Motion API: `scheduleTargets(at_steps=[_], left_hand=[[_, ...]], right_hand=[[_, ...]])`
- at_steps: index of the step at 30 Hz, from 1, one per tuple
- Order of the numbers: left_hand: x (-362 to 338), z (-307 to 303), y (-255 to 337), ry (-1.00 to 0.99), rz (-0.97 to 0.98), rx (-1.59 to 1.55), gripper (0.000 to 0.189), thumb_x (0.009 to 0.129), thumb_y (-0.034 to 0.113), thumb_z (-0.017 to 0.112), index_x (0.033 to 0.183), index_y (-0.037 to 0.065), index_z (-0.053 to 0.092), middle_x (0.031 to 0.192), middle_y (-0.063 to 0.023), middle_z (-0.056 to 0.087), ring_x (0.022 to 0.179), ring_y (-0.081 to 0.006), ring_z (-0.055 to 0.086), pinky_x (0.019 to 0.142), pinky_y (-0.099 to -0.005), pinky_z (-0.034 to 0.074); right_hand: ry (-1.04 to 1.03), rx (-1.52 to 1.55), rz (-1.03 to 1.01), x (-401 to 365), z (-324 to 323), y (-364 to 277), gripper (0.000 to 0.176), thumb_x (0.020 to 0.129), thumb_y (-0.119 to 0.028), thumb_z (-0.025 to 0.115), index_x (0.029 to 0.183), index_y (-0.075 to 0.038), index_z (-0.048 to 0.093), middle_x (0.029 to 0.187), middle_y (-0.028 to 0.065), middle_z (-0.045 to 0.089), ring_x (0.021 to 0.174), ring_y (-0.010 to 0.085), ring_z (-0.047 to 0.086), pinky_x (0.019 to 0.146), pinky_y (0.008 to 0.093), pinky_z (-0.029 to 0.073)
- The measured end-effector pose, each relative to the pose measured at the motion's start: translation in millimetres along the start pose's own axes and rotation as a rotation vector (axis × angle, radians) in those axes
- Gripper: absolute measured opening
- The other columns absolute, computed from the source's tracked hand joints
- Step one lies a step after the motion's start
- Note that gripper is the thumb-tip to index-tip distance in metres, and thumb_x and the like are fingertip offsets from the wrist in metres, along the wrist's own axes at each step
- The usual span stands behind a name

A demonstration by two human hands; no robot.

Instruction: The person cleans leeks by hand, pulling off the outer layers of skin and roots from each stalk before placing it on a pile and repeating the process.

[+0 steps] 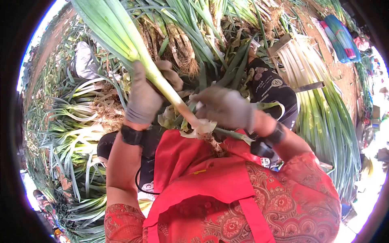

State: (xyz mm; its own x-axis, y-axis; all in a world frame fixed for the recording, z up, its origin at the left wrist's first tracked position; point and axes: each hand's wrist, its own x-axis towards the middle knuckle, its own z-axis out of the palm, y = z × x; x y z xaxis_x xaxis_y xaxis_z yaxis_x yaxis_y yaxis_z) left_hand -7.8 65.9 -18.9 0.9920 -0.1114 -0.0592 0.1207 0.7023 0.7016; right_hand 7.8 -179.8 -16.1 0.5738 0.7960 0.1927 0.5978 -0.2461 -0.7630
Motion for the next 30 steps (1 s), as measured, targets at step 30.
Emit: scheduleTargets(at_steps=[30], left_hand=[[-33,-137,155,0.041,0.375,-0.411,0.038,0.087,0.045,0.059,0.077,0.009,0.055,0.059,0.0077,0.042,0.054,-0.0077,0.044,0.056,-0.0265,0.039]], right_hand=[[-0.351,0.051,0.322,-109,-48,-64,0.022,0.086,-0.028,0.066,0.088,-0.006,0.07,0.062,0.0172,0.059,0.056,0.0359,0.06,0.053,0.0424,0.048]])
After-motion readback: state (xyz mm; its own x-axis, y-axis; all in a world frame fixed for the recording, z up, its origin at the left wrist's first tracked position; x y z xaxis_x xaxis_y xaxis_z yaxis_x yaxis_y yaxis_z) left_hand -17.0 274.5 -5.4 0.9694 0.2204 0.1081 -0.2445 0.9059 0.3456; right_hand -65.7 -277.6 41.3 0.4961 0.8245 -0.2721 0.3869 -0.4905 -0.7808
